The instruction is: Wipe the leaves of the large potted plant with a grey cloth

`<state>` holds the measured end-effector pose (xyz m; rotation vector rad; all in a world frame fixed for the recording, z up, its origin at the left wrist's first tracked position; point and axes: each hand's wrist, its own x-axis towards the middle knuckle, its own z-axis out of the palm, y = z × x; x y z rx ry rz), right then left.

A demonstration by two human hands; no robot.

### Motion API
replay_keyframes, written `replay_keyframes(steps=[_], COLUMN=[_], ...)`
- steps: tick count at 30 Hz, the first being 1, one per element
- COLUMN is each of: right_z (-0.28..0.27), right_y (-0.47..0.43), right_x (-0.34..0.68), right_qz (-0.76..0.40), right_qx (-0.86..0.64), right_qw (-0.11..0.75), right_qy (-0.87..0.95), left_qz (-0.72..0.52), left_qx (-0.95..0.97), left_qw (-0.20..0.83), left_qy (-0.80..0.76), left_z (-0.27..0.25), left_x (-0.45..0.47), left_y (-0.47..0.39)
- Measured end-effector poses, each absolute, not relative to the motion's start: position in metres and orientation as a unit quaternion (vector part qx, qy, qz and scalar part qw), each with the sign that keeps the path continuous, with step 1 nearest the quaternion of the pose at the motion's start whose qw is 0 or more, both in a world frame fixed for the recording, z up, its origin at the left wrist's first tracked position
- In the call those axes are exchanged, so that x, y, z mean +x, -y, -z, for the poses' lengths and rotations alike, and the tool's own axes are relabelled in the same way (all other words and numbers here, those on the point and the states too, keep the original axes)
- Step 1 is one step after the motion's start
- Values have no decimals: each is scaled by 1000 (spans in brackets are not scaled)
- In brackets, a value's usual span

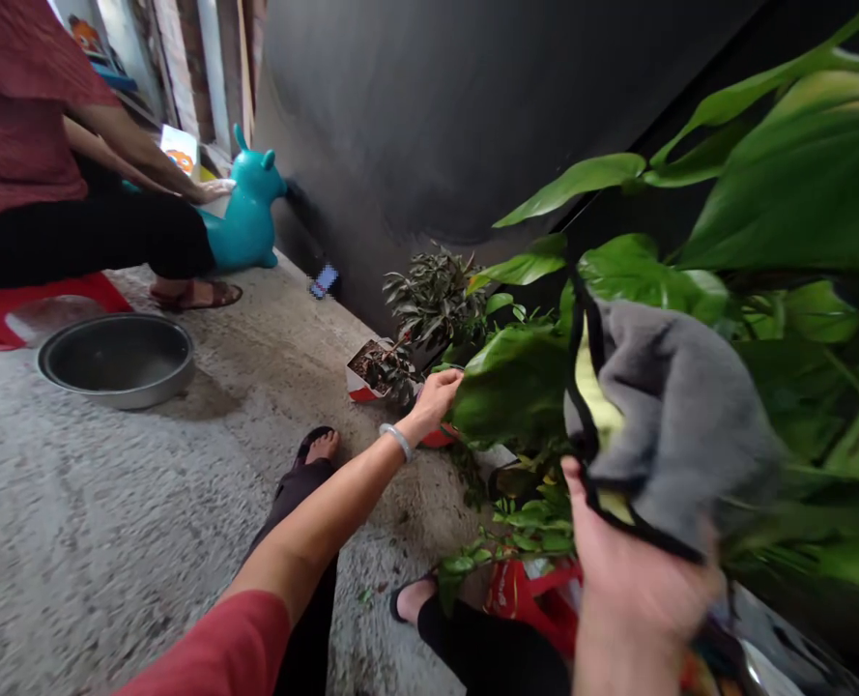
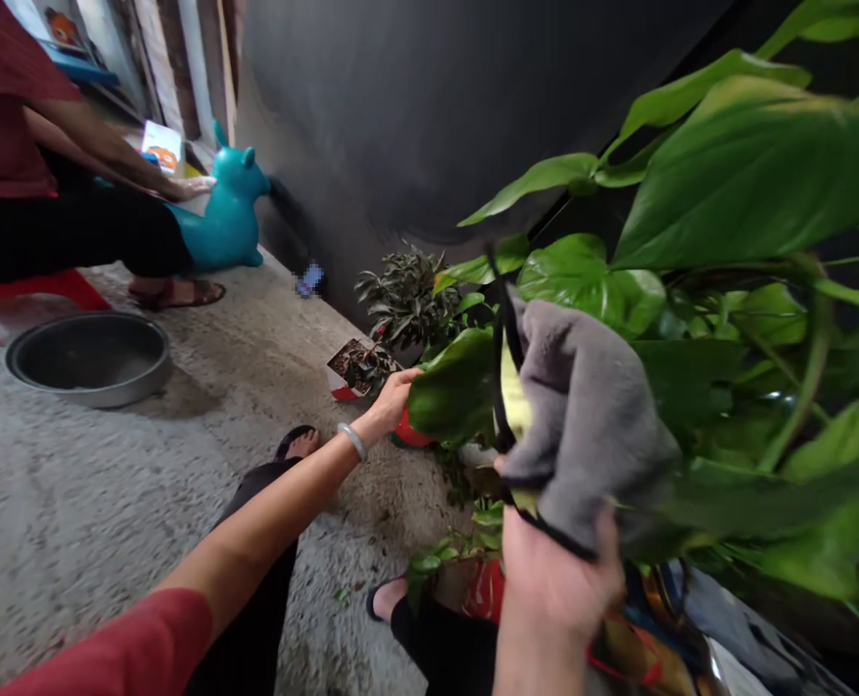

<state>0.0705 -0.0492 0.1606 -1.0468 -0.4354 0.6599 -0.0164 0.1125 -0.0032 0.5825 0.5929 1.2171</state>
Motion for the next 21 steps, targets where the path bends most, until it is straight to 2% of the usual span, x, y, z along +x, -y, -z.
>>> replay_keyframes(steps=[3,5,7,9,11,13,15,18,21], right_z=[-128,-99,-81,-83,-104,-131,-146,-125,-68], right_y=[24,34,62,92,105,97,73,41,50], right_x=[66,67,72,80,89,95,97,91,85], right_qz=[-417,-496,-532,-509,-424,-318,-276,-371,-501], right_qx=[-542,-589,-607,-608,-600,-562,-519,-534,-590], right_qw=[723,638,590,609,677,749,779,746,633], right_qy=[99,18,-14,-4,54,149,219,144,-13], left_qz=[-567,-572,-564,-553,-559,-573,-575,-559,-541], left_qx=[290,291,289,289,291,298,301,298,295], left_qw=[718,707,710,721,724,719,720,728,726], left_qy=[-281,-296,-308,-302,-281,-257,-245,-262,-304], left_z=[12,20,29,35,38,39,38,42,54], left_x=[-16,-17,-18,-19,-18,-15,-12,-9,-10], left_y=[-113,-116,-119,-120,-118,-116,-113,-113,-119])
